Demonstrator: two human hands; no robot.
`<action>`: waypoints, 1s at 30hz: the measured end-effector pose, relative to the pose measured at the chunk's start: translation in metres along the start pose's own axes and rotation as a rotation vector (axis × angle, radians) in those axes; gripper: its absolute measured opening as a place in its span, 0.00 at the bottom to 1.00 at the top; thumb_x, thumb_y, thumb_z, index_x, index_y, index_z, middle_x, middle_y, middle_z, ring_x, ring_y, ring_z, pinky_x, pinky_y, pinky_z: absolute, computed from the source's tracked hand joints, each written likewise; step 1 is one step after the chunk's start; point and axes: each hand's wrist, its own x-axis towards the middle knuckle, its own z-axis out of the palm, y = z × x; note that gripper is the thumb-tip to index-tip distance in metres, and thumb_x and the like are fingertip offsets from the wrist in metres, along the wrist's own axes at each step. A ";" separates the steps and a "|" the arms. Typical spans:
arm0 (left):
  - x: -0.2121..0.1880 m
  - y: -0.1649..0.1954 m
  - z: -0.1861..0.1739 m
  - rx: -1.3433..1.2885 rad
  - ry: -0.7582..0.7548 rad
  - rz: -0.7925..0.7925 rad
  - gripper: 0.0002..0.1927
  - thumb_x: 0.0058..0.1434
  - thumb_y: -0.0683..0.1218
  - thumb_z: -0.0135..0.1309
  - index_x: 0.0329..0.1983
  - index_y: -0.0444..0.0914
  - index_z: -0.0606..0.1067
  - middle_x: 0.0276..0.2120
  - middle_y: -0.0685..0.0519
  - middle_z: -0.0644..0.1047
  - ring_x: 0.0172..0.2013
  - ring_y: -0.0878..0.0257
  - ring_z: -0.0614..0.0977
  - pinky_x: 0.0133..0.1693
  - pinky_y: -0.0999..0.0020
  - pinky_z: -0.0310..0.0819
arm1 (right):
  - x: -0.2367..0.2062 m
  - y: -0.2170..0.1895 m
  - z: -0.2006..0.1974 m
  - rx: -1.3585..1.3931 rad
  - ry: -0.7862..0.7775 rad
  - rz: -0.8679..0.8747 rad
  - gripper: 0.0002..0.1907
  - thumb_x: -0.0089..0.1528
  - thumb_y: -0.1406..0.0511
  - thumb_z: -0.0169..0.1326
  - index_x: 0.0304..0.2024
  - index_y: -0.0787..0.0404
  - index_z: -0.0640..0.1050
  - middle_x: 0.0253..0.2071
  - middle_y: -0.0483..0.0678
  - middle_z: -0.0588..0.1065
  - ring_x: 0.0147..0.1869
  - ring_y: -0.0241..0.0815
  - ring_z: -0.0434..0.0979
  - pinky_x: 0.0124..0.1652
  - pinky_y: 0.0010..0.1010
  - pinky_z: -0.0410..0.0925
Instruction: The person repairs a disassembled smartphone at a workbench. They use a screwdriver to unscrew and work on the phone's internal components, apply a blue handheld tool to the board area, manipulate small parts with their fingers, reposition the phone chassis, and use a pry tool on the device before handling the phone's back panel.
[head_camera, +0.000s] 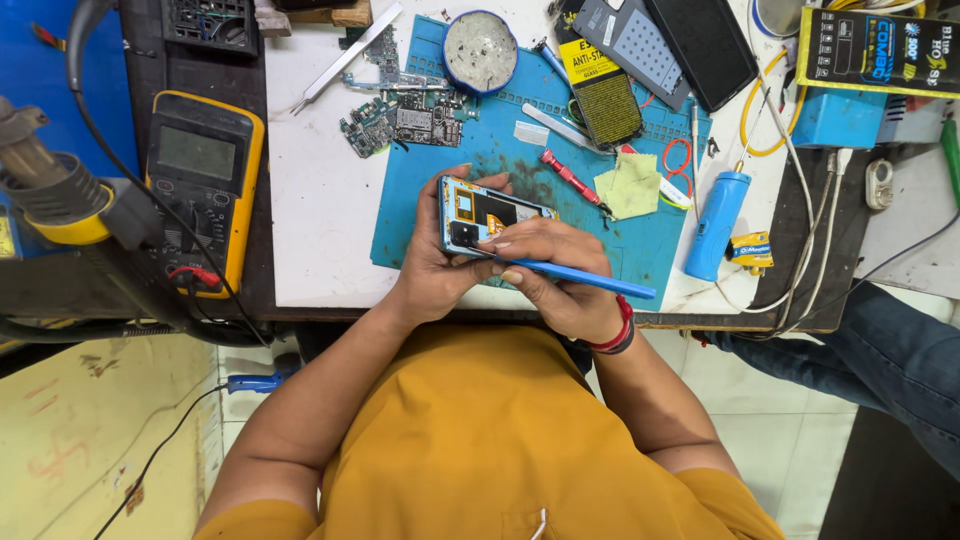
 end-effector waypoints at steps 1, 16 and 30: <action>0.000 0.000 0.000 0.001 -0.005 0.007 0.51 0.62 0.33 0.65 0.78 0.45 0.46 0.74 0.41 0.61 0.74 0.53 0.67 0.72 0.55 0.68 | -0.001 0.001 -0.001 0.005 0.002 0.009 0.11 0.65 0.71 0.60 0.50 0.66 0.79 0.50 0.55 0.81 0.56 0.52 0.82 0.58 0.39 0.74; -0.001 -0.006 -0.004 0.041 0.018 0.017 0.51 0.61 0.34 0.67 0.78 0.44 0.47 0.70 0.42 0.65 0.72 0.54 0.68 0.72 0.55 0.67 | 0.011 0.000 -0.005 -0.031 -0.054 -0.008 0.09 0.65 0.71 0.60 0.48 0.65 0.79 0.48 0.54 0.81 0.54 0.52 0.84 0.55 0.37 0.75; 0.000 -0.014 0.001 -0.023 0.085 0.065 0.45 0.61 0.26 0.59 0.74 0.44 0.52 0.69 0.42 0.67 0.70 0.52 0.71 0.72 0.53 0.68 | 0.001 -0.001 0.007 -0.587 -0.017 -0.408 0.13 0.61 0.73 0.64 0.48 0.61 0.79 0.49 0.55 0.80 0.56 0.54 0.83 0.51 0.42 0.76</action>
